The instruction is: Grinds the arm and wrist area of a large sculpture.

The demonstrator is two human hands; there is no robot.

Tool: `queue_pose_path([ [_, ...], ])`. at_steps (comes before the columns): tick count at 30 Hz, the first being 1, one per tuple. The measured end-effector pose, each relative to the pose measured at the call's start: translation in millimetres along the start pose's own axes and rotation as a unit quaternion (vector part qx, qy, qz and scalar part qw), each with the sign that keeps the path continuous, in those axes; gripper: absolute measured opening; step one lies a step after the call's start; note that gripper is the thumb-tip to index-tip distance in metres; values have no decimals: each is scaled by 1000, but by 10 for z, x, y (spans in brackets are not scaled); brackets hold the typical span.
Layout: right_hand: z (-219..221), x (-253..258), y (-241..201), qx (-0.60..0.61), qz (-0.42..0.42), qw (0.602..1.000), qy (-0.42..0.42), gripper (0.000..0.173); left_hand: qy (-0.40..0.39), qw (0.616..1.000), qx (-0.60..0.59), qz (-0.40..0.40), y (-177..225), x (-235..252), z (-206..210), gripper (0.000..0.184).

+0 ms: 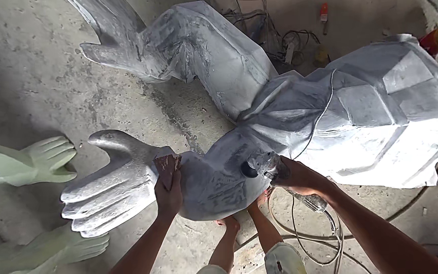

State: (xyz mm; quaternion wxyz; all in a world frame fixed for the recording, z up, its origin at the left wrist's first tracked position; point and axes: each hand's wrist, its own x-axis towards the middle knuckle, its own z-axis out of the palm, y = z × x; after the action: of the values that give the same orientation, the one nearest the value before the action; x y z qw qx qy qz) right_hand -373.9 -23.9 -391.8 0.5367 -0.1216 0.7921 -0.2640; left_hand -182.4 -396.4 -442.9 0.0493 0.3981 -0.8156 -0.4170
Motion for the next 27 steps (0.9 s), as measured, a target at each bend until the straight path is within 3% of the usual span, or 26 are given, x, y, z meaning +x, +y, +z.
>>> queue_pose_path([
  [8, -40, 92, 214, 6, 74, 995, 64, 60, -9, 1000, 0, 1, 36, -23, -28, 39],
  [10, 300, -161, 113, 58, 57, 991, 104, 61, -10, 1000, 3, -2, 31, -17, -36, 39],
  [15, 1570, -702, -253, 162, 36, 971, 173, 85, -40, 998, 46, 31, 22, 55, -43, 40],
  [19, 2324, -935, -664, 147, 18, 967, 209, 78, -109, 977, 162, 91, 210, 214, 15, 46],
  [22, 2530, -963, -810, 138, 32, 967, 210, 73, -151, 961, 185, 139, 315, 295, 141, 44],
  [27, 2382, -855, -549, 160, 136, 941, 267, 92, -162, 964, 150, 149, 284, 305, 147, 36],
])
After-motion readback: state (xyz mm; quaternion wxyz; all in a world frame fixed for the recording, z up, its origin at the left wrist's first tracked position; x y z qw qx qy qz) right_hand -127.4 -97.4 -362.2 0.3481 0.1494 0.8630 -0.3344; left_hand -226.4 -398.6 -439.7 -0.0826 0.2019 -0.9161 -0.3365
